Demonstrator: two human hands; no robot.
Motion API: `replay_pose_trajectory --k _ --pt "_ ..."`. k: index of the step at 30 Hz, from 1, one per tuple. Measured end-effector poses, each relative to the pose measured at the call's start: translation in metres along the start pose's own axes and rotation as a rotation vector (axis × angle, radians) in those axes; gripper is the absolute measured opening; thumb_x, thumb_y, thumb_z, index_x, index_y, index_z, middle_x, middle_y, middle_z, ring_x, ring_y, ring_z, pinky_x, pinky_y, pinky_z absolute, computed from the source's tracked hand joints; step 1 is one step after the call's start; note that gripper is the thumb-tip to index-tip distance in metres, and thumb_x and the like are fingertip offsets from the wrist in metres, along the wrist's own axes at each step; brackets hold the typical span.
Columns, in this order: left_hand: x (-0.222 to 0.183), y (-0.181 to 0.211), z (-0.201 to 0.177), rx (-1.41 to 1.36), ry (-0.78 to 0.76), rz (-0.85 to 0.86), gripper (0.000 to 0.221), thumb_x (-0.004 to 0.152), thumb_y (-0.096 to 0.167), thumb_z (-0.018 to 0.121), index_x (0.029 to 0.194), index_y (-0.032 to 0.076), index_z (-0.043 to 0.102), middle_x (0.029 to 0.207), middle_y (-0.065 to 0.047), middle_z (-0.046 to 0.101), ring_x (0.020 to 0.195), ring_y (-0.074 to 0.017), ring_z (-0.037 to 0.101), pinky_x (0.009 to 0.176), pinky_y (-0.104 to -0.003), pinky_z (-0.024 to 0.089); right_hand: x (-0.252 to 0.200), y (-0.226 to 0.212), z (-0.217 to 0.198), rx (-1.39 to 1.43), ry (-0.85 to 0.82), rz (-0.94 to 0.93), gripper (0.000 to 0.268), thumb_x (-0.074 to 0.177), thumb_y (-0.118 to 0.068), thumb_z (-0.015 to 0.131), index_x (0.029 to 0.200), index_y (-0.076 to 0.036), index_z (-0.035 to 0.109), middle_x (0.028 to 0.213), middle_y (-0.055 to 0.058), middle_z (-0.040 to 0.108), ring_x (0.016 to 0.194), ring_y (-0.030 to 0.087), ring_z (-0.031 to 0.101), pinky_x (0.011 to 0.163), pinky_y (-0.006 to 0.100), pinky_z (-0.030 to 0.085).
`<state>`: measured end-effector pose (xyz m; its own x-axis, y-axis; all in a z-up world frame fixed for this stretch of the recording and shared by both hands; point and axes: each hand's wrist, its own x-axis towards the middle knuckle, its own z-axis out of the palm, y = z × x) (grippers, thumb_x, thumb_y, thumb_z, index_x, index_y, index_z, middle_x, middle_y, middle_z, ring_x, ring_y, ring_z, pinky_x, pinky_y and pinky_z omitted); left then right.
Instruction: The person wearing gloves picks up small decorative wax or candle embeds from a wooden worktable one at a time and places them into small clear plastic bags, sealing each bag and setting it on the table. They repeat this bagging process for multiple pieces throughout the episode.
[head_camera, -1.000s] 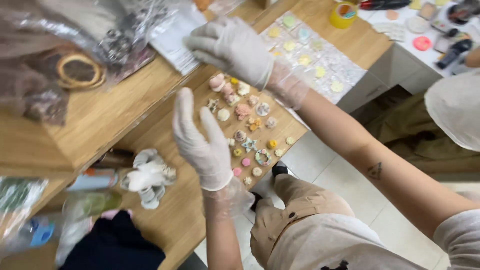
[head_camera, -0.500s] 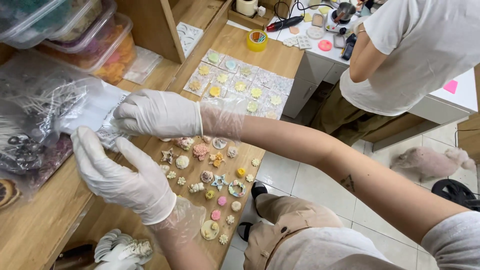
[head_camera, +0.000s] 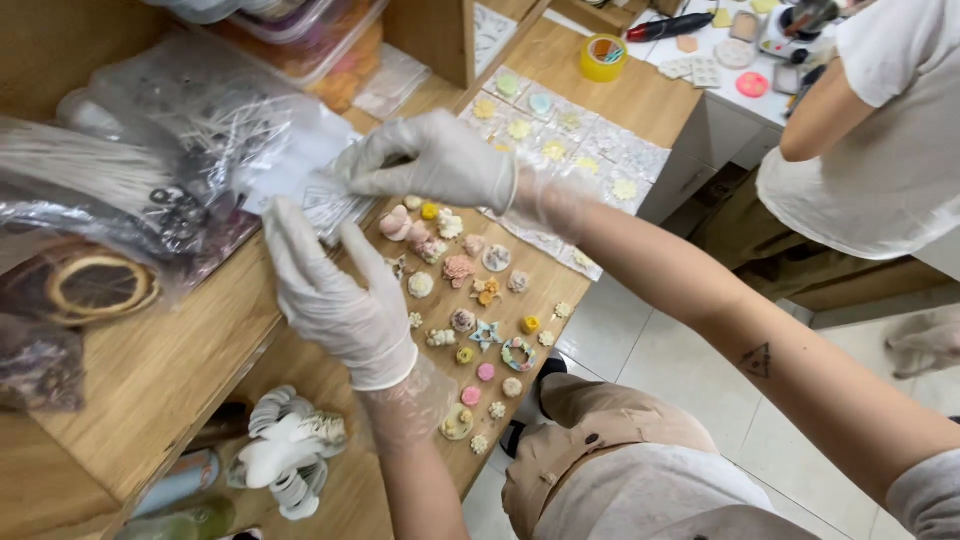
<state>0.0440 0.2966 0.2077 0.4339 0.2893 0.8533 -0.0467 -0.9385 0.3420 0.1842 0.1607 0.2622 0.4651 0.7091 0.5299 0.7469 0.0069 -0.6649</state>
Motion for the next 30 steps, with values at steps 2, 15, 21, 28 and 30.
replay_pose_trajectory --k 2,15,21,28,30 --pt "0.000 -0.001 0.000 -0.009 0.014 0.008 0.051 0.113 0.009 0.070 0.156 0.005 0.043 0.154 -0.020 0.050 0.139 -0.0389 0.058 0.112 -0.047 0.052 0.006 0.005 -0.003 0.052 -0.032 0.100 0.022 0.097 -0.021 0.078 0.111 -0.005 0.075 0.111 0.006 0.079 0.105 0.013 0.074 0.094 0.029 0.061" --pt "0.003 -0.005 0.001 0.121 0.023 0.149 0.027 0.112 0.004 0.077 0.131 0.009 0.058 0.151 -0.021 0.049 0.137 -0.0417 0.060 0.104 -0.048 0.058 -0.013 -0.022 -0.002 0.181 0.034 0.165 0.016 0.101 -0.017 0.073 0.108 -0.003 0.072 0.111 0.004 0.074 0.099 0.009 0.070 0.087 0.028 0.062" --pt "0.017 0.008 -0.004 0.011 0.054 0.091 0.034 0.111 0.005 0.070 0.138 -0.004 0.051 0.147 -0.025 0.044 0.139 -0.0468 0.050 0.113 -0.055 0.055 -0.078 -0.062 -0.026 0.034 0.208 -0.027 0.013 0.106 -0.013 0.069 0.110 -0.001 0.065 0.116 0.007 0.072 0.106 0.013 0.071 0.092 0.030 0.061" --pt "-0.041 0.046 -0.015 -0.353 0.185 0.098 0.044 0.111 0.028 0.049 0.142 -0.003 0.050 0.145 -0.022 0.048 0.138 -0.0393 0.053 0.118 -0.054 0.052 -0.162 -0.048 -0.053 0.481 0.400 0.536 0.013 0.103 -0.012 0.069 0.100 0.000 0.066 0.105 0.007 0.073 0.085 0.008 0.065 0.074 0.026 0.055" --pt "-0.038 0.099 -0.030 -1.156 -0.272 -0.391 0.074 0.108 0.046 0.051 0.159 0.001 0.021 0.160 -0.019 0.040 0.149 -0.0298 0.042 0.128 -0.043 0.033 -0.178 -0.047 -0.059 0.440 0.389 0.578 0.013 0.102 -0.014 0.070 0.100 -0.001 0.067 0.106 0.006 0.075 0.091 0.007 0.065 0.078 0.025 0.054"
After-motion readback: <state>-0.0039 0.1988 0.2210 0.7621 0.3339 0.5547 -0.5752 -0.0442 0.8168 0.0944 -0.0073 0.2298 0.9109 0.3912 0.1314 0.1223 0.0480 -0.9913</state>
